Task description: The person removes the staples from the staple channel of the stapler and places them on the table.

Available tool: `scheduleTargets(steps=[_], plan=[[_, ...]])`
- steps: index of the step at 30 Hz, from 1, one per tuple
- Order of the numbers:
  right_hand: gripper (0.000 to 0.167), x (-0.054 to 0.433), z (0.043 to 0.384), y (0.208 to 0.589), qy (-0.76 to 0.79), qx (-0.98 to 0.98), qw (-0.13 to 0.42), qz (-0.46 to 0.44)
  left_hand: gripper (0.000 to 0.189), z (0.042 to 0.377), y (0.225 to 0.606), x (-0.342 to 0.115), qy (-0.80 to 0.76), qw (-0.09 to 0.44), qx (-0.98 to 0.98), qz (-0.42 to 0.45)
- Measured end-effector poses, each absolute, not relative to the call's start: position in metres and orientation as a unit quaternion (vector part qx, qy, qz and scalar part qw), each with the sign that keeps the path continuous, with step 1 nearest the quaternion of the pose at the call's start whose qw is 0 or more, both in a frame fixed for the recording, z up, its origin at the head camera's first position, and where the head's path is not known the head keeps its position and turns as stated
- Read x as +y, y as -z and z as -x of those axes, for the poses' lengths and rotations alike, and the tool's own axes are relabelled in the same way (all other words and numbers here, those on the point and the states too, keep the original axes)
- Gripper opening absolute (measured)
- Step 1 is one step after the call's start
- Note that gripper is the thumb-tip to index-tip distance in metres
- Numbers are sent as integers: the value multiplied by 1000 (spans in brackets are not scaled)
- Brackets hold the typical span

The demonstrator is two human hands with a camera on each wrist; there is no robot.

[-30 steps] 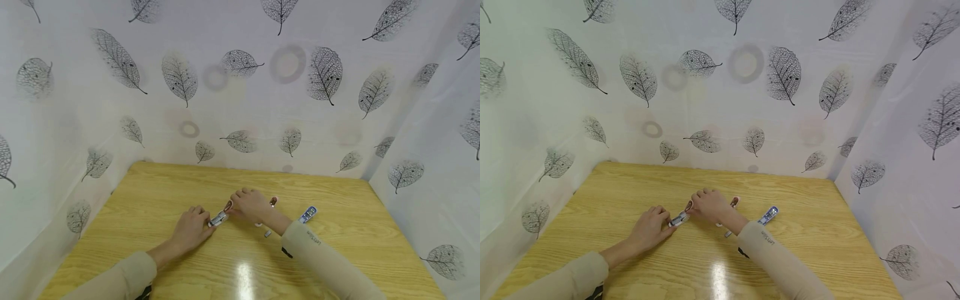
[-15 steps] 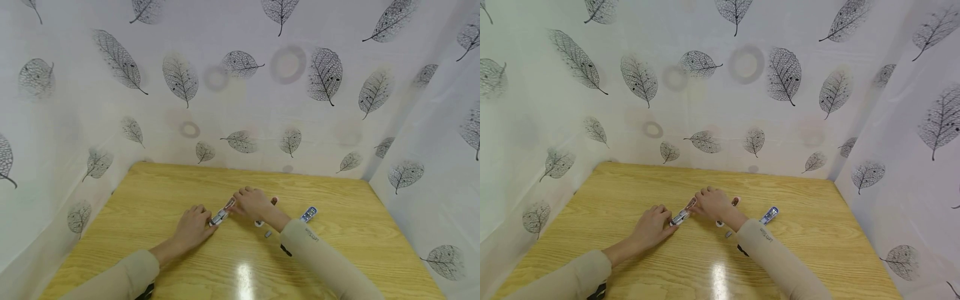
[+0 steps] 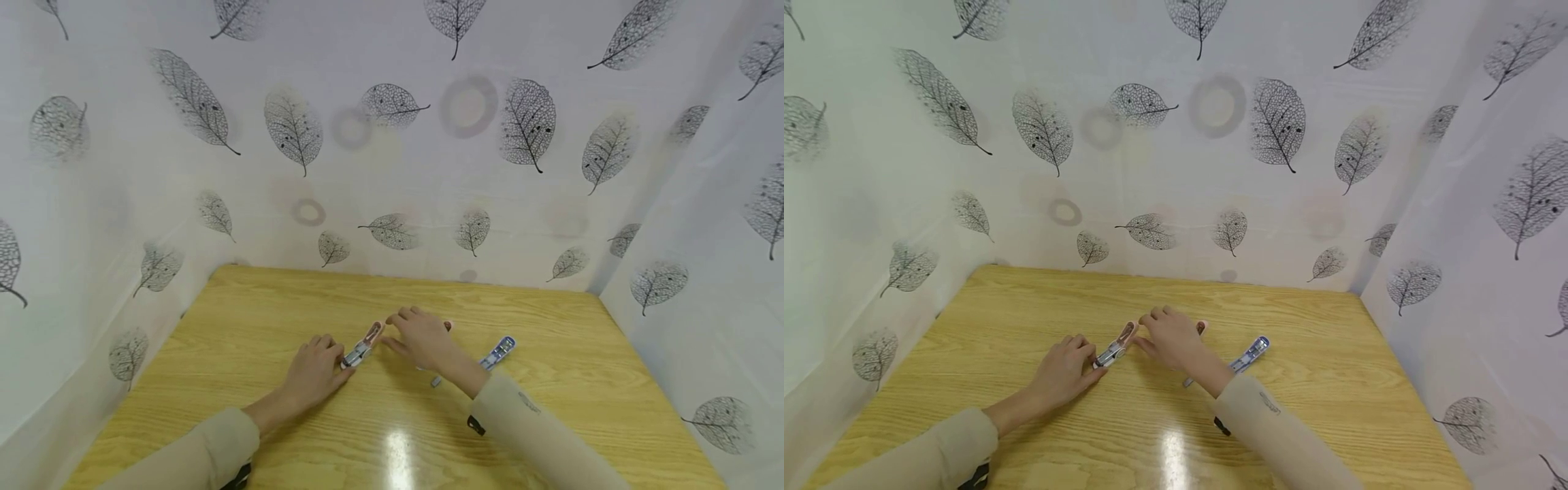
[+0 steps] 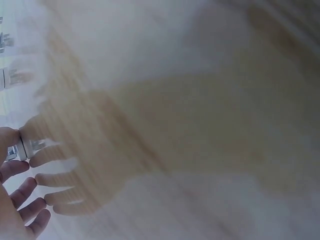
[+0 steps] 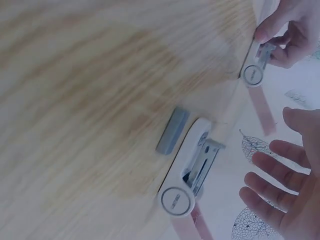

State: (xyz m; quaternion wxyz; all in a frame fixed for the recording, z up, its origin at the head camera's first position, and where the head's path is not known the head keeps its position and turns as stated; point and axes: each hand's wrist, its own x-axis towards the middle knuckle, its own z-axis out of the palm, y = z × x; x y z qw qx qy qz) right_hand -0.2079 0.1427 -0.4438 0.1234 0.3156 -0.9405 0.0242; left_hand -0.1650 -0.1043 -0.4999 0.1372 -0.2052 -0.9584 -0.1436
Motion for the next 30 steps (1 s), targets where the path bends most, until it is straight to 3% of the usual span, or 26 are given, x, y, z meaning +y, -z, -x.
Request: scheduleTargets(steps=[6,16,23,30], plan=[[31,138,200,443,-151,-942,84,-287,32,165,500,-104,137,135,-960,202],[15,117,195,450,-371,-903,-37,-212,31,165,501,-105,142,126,-962,198],[17,104,196,463,-467,-862,-116,-163,33,161,499,-105,148,130,-960,200],[14,95,199,471,-457,-866,-122,-160,32,162,499,-104,153,137,-958,202]])
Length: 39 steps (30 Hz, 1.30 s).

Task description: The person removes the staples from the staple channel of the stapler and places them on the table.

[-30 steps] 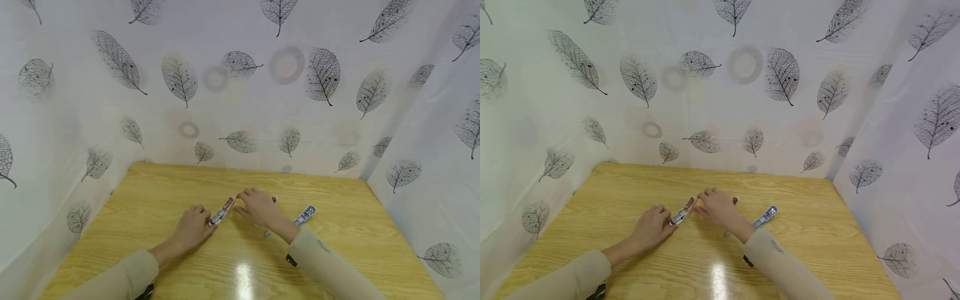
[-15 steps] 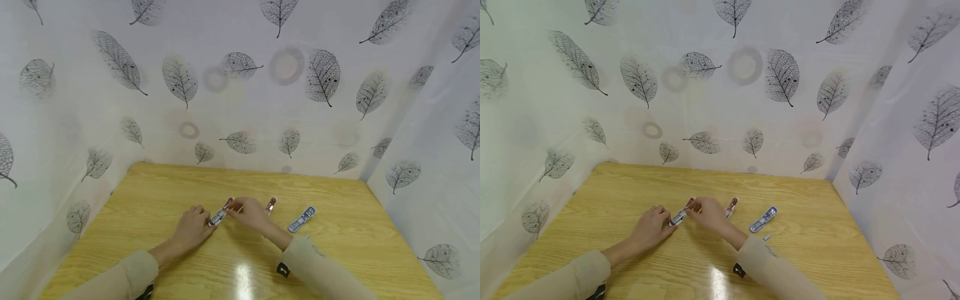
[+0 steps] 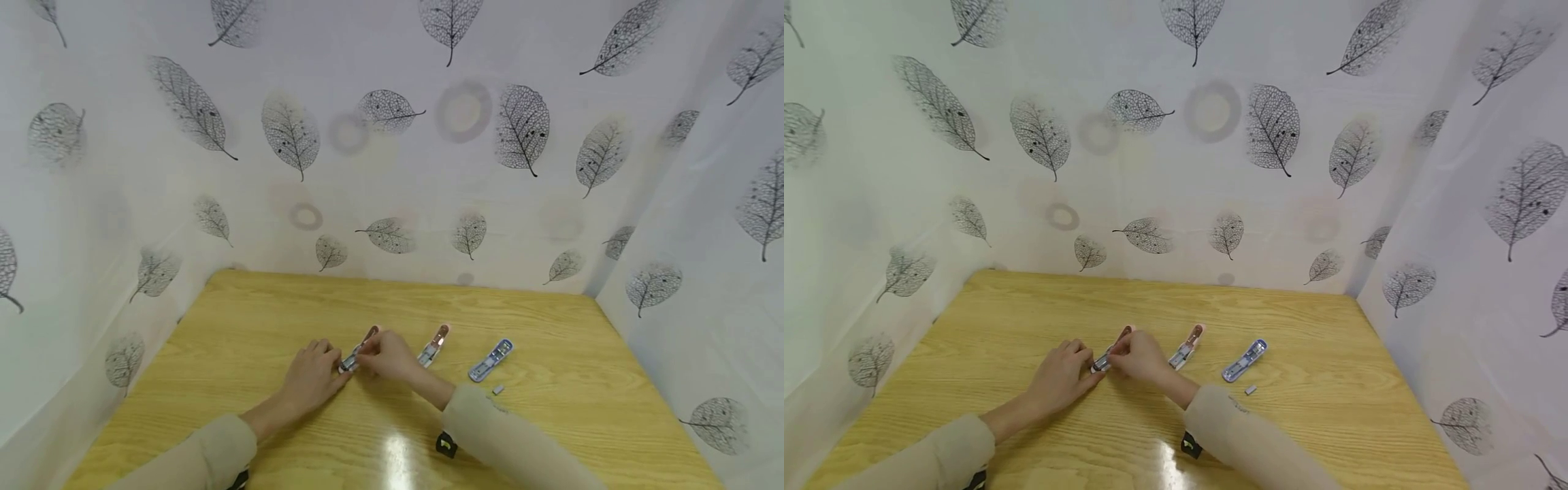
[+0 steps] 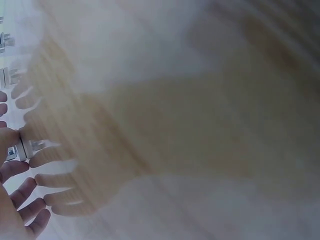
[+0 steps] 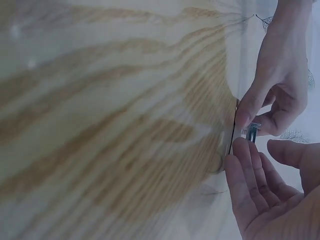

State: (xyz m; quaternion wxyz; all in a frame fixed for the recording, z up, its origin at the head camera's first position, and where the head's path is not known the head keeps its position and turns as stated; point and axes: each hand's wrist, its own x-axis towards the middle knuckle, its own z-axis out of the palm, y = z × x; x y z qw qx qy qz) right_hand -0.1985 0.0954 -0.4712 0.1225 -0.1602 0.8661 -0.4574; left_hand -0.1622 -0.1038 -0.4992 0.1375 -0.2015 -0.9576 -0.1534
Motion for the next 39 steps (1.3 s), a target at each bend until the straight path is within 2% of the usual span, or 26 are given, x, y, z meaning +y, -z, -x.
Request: scheduleTargets(steps=[23,32,39], plan=[[15,82,199,469,420,887,130,143,35,162,498,-105,149,139,-958,204],[14,81,197,468,483,856,145,117,34,164,501,-105,144,146,-956,207],[14,81,197,467,482,853,150,132,32,163,502,-105,143,148,-956,208]])
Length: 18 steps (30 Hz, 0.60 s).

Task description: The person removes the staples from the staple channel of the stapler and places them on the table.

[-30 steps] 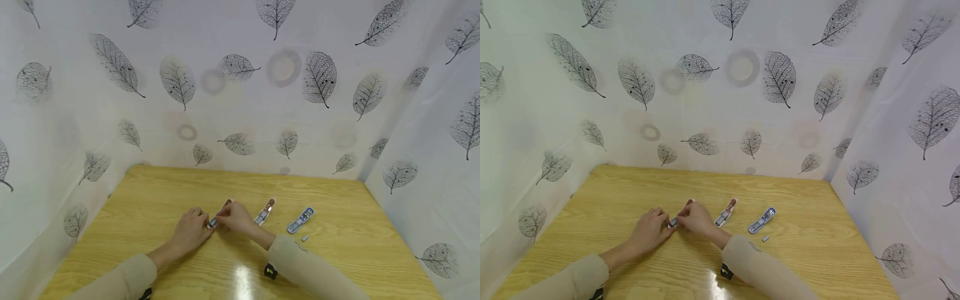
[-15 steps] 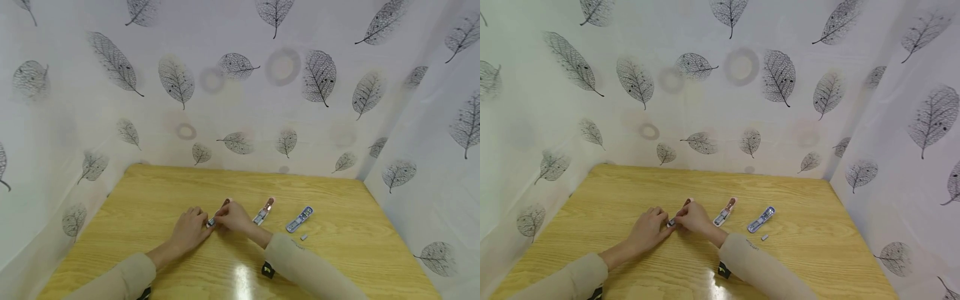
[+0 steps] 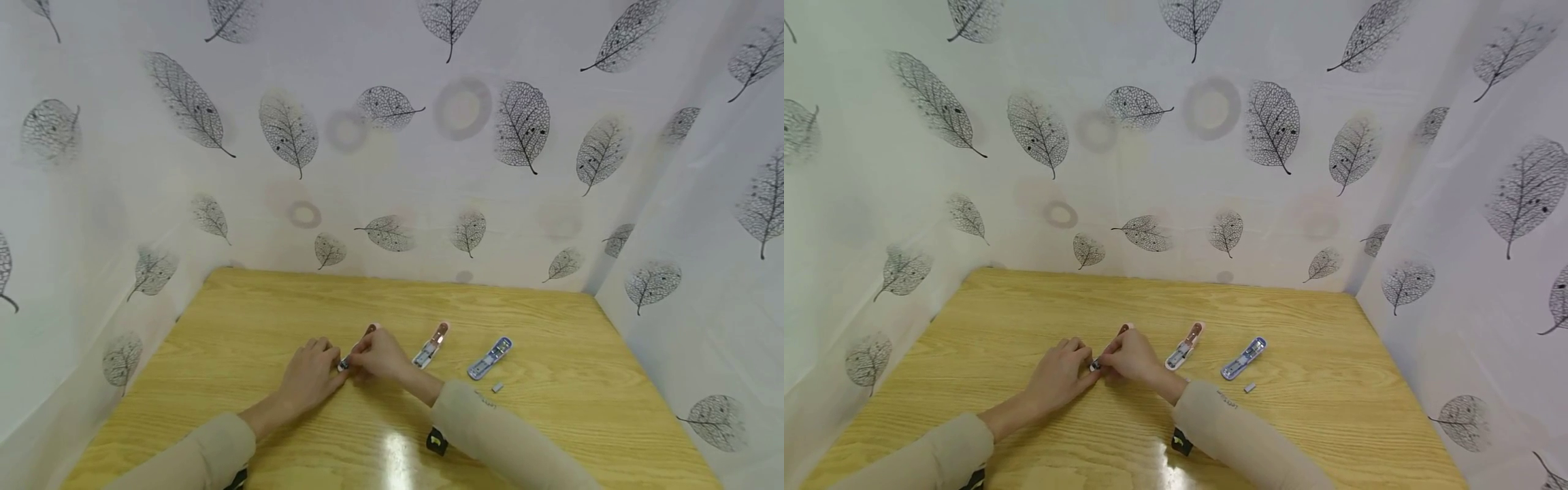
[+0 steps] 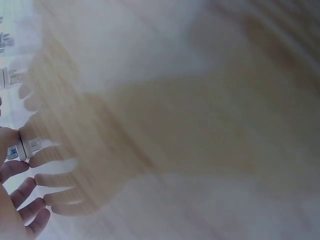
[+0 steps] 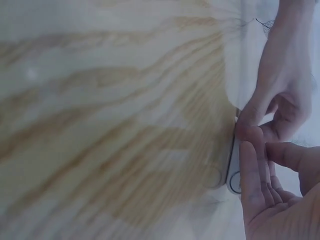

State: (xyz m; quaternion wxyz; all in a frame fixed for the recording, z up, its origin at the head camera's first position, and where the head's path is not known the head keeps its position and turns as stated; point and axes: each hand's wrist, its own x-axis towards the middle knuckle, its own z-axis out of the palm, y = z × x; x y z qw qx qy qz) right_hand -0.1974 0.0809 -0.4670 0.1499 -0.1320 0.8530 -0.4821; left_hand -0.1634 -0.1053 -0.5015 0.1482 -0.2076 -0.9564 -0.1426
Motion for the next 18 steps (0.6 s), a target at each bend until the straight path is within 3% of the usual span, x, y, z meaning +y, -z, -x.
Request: scheduleTargets(steps=[5,18], plan=[[15,90,201,463,469,863,128,137,33,163,501,-105,152,145,-956,205],[17,119,187,462,541,813,193,99,31,164,502,-103,151,134,-960,194]])
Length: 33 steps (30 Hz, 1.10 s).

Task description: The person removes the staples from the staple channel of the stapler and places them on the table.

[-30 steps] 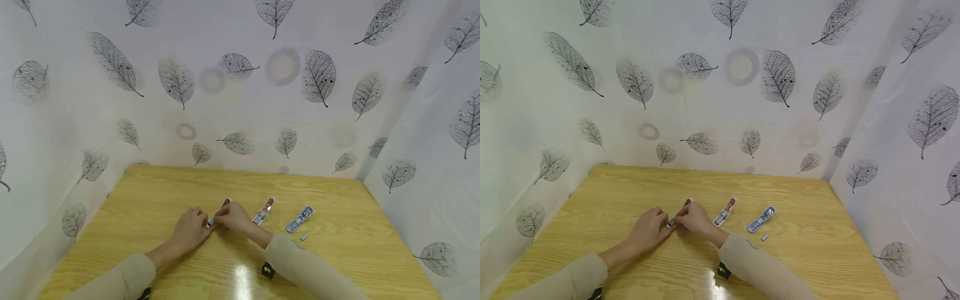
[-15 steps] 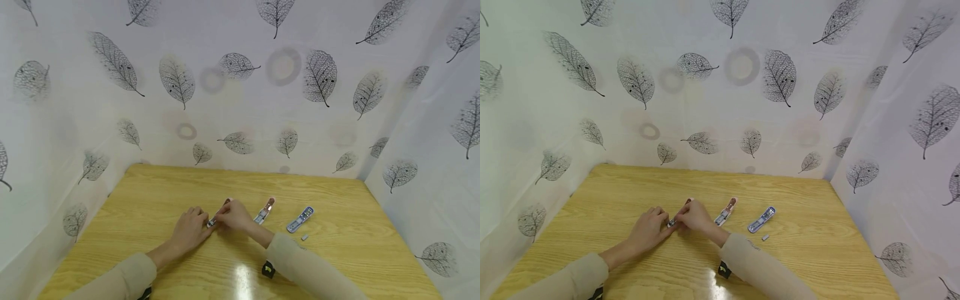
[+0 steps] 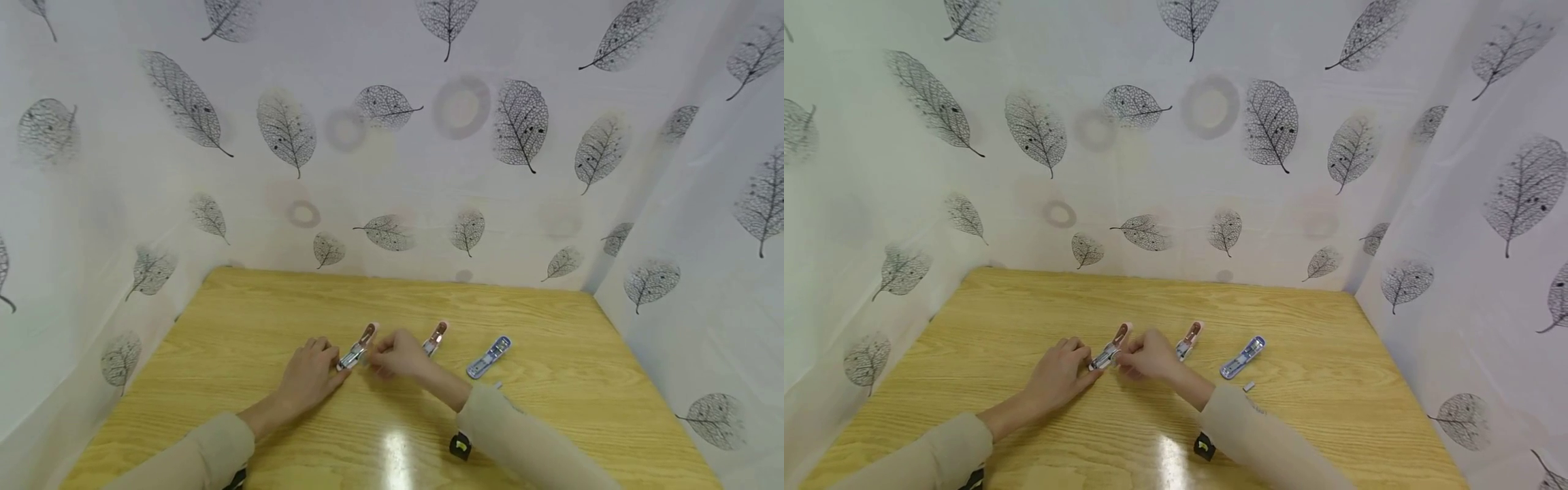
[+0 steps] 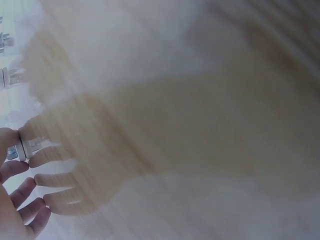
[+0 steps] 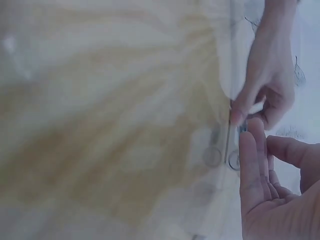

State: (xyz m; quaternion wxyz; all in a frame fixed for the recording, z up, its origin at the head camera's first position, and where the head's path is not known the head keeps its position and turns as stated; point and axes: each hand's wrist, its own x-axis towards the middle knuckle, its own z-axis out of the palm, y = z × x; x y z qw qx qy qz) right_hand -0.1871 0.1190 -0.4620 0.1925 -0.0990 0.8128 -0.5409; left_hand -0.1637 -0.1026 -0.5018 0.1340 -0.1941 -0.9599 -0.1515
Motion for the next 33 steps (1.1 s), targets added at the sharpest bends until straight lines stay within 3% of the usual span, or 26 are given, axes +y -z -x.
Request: scheduleTargets(steps=[9,23,29,33], plan=[[15,110,163,473,550,783,273,103,32,163,502,-103,139,133,-962,195],[13,102,159,482,534,788,296,80,31,162,500,-102,143,130,-961,195],[17,136,159,474,554,768,296,127,34,167,494,-107,222,49,-960,166],[21,175,157,465,535,792,234,176,41,174,481,-120,252,17,-955,157]])
